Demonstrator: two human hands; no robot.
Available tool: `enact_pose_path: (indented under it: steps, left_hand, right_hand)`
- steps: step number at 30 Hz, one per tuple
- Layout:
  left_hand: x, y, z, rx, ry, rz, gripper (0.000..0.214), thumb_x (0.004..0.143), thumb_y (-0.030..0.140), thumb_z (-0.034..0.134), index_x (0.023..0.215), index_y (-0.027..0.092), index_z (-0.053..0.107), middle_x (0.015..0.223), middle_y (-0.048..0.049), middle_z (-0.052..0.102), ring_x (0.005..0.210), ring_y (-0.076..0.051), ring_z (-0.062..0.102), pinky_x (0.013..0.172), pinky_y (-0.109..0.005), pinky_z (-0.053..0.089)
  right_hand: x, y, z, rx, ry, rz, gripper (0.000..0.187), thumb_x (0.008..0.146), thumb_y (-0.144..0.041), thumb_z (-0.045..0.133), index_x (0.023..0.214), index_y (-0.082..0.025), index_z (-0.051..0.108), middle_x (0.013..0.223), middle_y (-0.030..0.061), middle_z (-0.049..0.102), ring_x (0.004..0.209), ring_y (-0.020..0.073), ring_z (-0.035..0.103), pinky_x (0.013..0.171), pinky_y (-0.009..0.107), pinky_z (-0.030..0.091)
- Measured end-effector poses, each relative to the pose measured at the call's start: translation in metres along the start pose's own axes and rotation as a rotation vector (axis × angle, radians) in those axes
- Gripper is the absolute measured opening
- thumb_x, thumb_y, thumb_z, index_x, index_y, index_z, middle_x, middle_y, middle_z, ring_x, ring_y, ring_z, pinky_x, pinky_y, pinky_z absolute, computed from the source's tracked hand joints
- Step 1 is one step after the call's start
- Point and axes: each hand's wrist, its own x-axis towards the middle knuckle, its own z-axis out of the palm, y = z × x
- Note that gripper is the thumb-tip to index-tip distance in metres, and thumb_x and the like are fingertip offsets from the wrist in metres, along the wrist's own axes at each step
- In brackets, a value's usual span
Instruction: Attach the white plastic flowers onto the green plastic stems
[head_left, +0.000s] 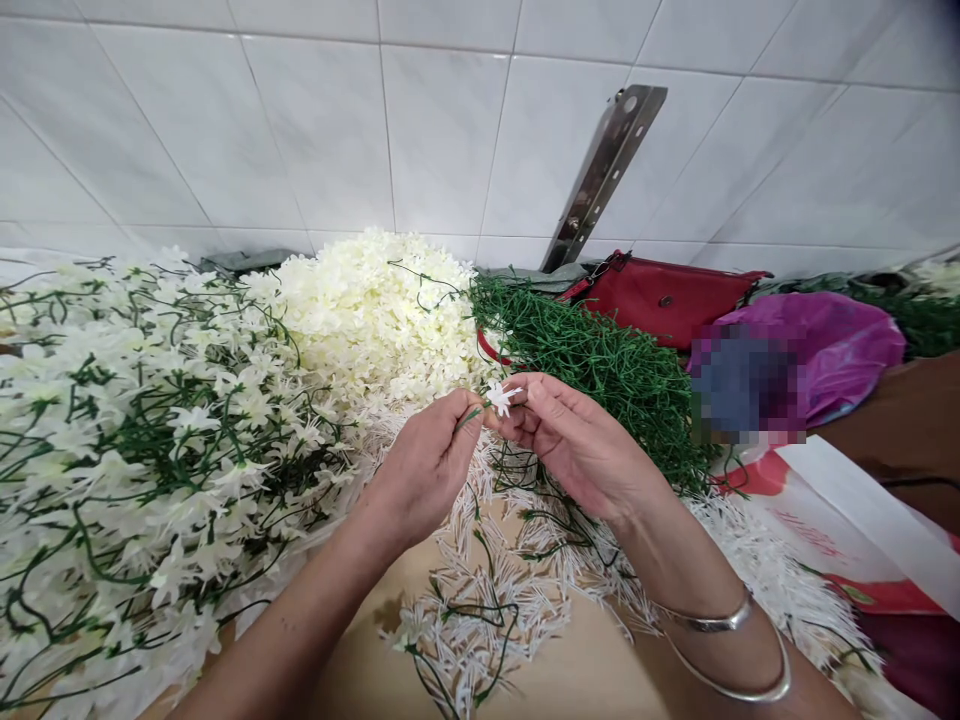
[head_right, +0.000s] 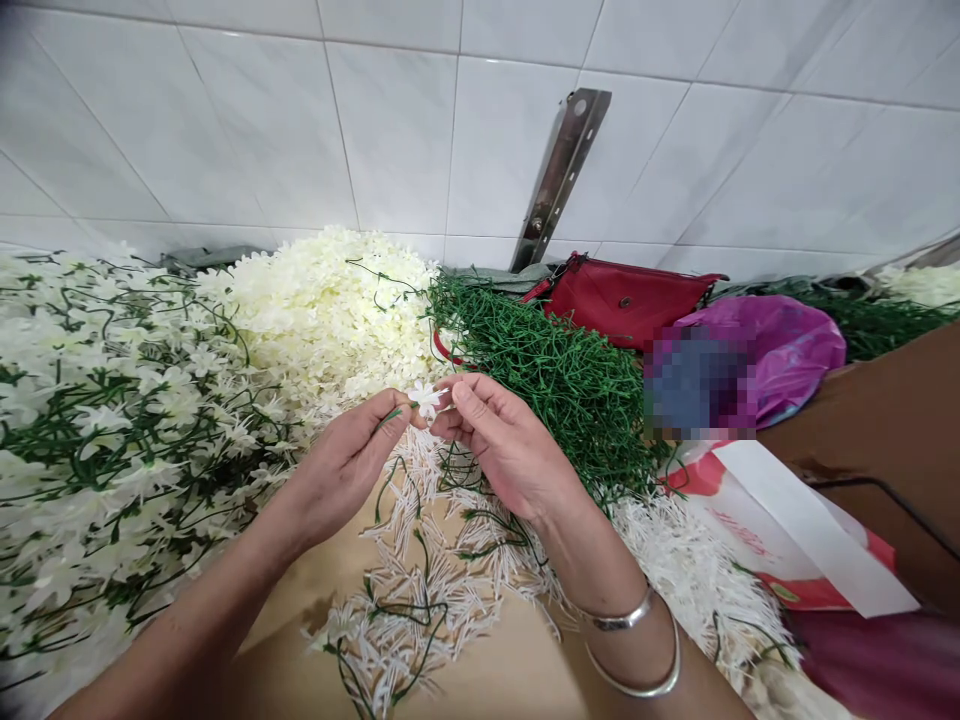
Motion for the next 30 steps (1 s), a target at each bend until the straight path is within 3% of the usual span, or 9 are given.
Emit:
enact_pose_path:
  steps: [6,10,15,19,23,26,28,30]
  left_hand:
    - [0.000,-0.001,-0.006,-0.153,0.019,-0.118,0.026,0.098,0.033,0.040,0.093,0.021,0.062,0.078,-0.0003,0.060,0.074,-0.017,0.053,0.070,-0.031,0.040]
    - [0.001,-0.002,-0.016,-0.168,0.098,-0.177,0.027,0.097,0.042,0.047,0.094,0.021,0.063,0.069,0.0031,0.049,0.064,-0.014,0.043,0.060,-0.028,0.033]
    - [0.005,-0.005,-0.027,-0.263,0.216,-0.174,0.020,0.094,0.038,0.055,0.098,0.020,0.060,0.069,0.0051,0.044,0.060,-0.012,0.035,0.056,-0.026,0.030]
    - [0.008,-0.014,-0.028,-0.352,0.227,-0.156,0.017,0.091,0.036,0.059,0.092,0.019,0.060,0.067,0.0062,0.036,0.059,-0.011,0.031,0.054,-0.024,0.027]
    - [0.012,-0.033,-0.022,-0.244,0.288,-0.155,0.018,0.088,0.033,0.062,0.098,0.019,0.066,0.058,0.0095,0.023,0.052,-0.011,0.025,0.052,-0.024,0.024]
    - [0.014,-0.044,-0.015,-0.052,0.329,-0.122,0.019,0.089,0.029,0.064,0.102,0.018,0.071,0.061,0.0069,0.043,0.055,-0.012,0.041,0.060,-0.025,0.038]
    - [0.014,-0.048,-0.009,0.134,0.330,-0.086,0.019,0.091,0.025,0.063,0.106,0.017,0.073,0.077,0.0002,0.060,0.068,-0.015,0.055,0.071,-0.029,0.046]
    - [0.015,-0.050,-0.004,0.329,0.275,-0.058,0.022,0.093,0.020,0.061,0.111,0.017,0.074,0.094,-0.0054,0.066,0.081,-0.019,0.062,0.079,-0.031,0.049]
  right_hand:
    - [0.001,0.001,-0.002,-0.198,0.125,-0.238,0.024,0.087,-0.047,0.075,0.097,-0.025,0.071,0.095,-0.0002,0.065,0.080,0.0132,0.061,0.081,0.031,0.050]
    - [0.005,0.010,-0.008,-0.587,0.180,-0.392,0.007,0.091,-0.029,0.067,0.095,-0.024,0.067,0.090,0.0009,0.066,0.079,0.0162,0.061,0.078,0.033,0.049]
    - [0.007,0.031,-0.005,-1.133,0.031,-0.494,0.011,0.093,-0.013,0.059,0.095,-0.021,0.067,0.100,0.0066,0.069,0.094,0.0227,0.062,0.087,0.038,0.049]
    - [0.008,0.043,0.001,-1.458,-0.009,-0.425,0.013,0.094,-0.012,0.057,0.100,-0.017,0.068,0.108,0.0141,0.069,0.100,0.0294,0.058,0.091,0.045,0.047]
    - [0.008,0.043,0.000,-1.441,0.019,-0.414,0.018,0.094,-0.010,0.055,0.082,-0.021,0.063,0.090,0.0082,0.066,0.088,0.0253,0.055,0.082,0.039,0.045]
    - [0.008,0.041,-0.002,-1.315,0.071,-0.434,0.017,0.095,-0.011,0.055,0.083,-0.022,0.061,0.086,0.0042,0.064,0.085,0.0226,0.056,0.080,0.035,0.044]
    - [0.008,0.041,-0.003,-1.292,0.076,-0.441,0.015,0.097,-0.013,0.054,0.088,-0.022,0.062,0.089,0.0045,0.066,0.088,0.0226,0.057,0.082,0.036,0.044]
    - [0.008,0.042,-0.003,-1.342,0.036,-0.439,0.015,0.097,-0.013,0.053,0.095,-0.022,0.065,0.096,0.0066,0.067,0.093,0.0239,0.058,0.086,0.037,0.044]
